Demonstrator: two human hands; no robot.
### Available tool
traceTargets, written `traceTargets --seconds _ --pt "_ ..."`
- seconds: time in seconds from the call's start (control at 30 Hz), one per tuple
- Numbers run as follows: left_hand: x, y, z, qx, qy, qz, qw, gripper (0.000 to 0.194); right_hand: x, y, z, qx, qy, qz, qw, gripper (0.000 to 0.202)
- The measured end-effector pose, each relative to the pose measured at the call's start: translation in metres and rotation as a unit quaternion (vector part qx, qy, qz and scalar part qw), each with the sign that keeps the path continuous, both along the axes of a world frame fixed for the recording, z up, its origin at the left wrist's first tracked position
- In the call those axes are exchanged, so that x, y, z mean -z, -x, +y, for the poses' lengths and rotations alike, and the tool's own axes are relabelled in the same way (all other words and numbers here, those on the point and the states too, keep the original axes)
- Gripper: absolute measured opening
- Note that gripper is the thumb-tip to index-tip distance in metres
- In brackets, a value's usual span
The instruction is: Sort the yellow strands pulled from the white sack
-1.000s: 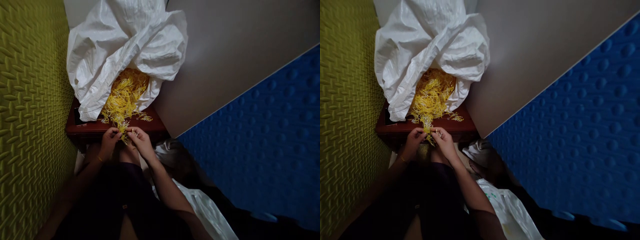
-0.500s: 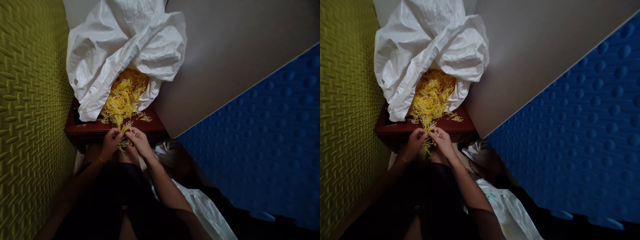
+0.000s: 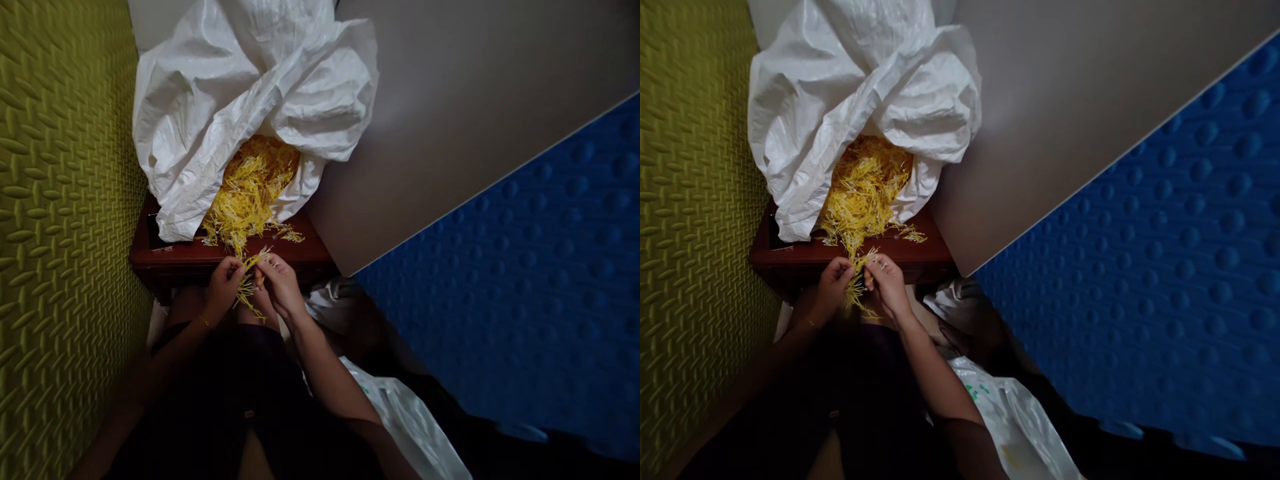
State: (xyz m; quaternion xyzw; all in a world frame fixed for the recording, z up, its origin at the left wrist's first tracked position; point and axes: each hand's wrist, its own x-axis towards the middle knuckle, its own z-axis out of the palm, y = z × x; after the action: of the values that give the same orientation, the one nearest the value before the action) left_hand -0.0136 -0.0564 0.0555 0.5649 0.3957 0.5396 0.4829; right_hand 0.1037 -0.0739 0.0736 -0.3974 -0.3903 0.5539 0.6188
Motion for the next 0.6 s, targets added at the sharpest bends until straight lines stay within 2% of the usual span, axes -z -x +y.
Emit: traceTargets --seconds 0.23,0.43,0.5,0.6 --pt "0.0 0.002 -0.004 0.022 -0.006 0.039 0.999 0.009 0.0 -0.008 0.006 0.052 -0.013 0.021 0.998 0.02" --pt "-0.003 -0.006 -0.009 0.038 0.007 0.029 0.999 0.009 0.0 -0.01 0.011 0.096 -0.008 0.031 0.995 0.023" --pt "-0.004 -0.008 -0.009 0.036 0.017 0.021 0.999 0.008 -0.001 -0.012 0.01 0.082 -0.009 0.024 0.996 0.023" --pt "-0.007 -0.009 -0.01 0.035 0.027 0.005 0.999 0.008 -0.002 -0.016 0.009 0.02 -0.005 0.002 1.0 0.023"
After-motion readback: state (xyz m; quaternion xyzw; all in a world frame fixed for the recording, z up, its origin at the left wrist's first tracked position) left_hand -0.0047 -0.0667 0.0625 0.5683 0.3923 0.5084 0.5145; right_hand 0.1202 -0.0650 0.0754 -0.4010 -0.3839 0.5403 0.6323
